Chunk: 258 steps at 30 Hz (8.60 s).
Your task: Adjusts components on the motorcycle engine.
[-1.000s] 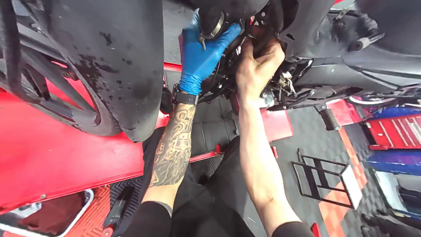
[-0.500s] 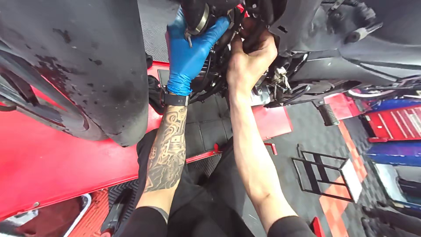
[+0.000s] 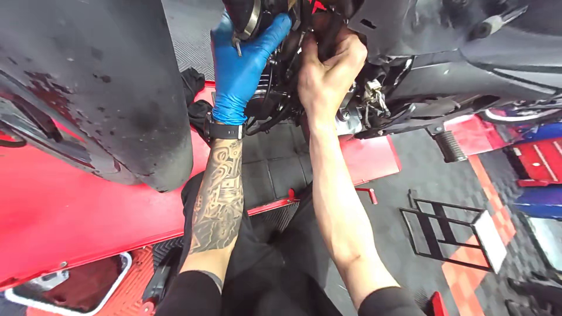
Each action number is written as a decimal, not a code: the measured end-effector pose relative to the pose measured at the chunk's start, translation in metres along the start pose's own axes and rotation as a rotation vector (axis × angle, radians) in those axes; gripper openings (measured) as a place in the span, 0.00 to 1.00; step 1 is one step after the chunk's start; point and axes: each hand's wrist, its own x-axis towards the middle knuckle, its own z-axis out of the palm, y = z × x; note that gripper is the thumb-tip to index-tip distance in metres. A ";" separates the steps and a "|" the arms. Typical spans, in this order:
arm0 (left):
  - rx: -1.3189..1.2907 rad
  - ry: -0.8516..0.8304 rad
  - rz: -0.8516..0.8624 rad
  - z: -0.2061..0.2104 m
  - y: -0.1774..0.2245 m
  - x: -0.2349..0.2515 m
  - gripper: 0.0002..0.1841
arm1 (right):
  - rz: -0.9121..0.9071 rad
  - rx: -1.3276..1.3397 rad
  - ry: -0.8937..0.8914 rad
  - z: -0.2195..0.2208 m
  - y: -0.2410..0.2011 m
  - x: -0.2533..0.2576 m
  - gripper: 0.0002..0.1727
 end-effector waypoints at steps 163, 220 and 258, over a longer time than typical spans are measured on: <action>0.537 -0.216 -0.184 -0.021 0.060 -0.051 0.07 | -0.338 -0.307 -0.004 -0.037 -0.037 -0.030 0.14; 0.114 0.093 -0.090 -0.007 0.011 -0.038 0.32 | -0.400 -0.104 0.135 -0.016 -0.005 -0.071 0.20; 0.038 -0.021 -0.219 -0.011 0.013 -0.034 0.29 | -0.358 -0.121 0.080 -0.032 -0.014 -0.052 0.18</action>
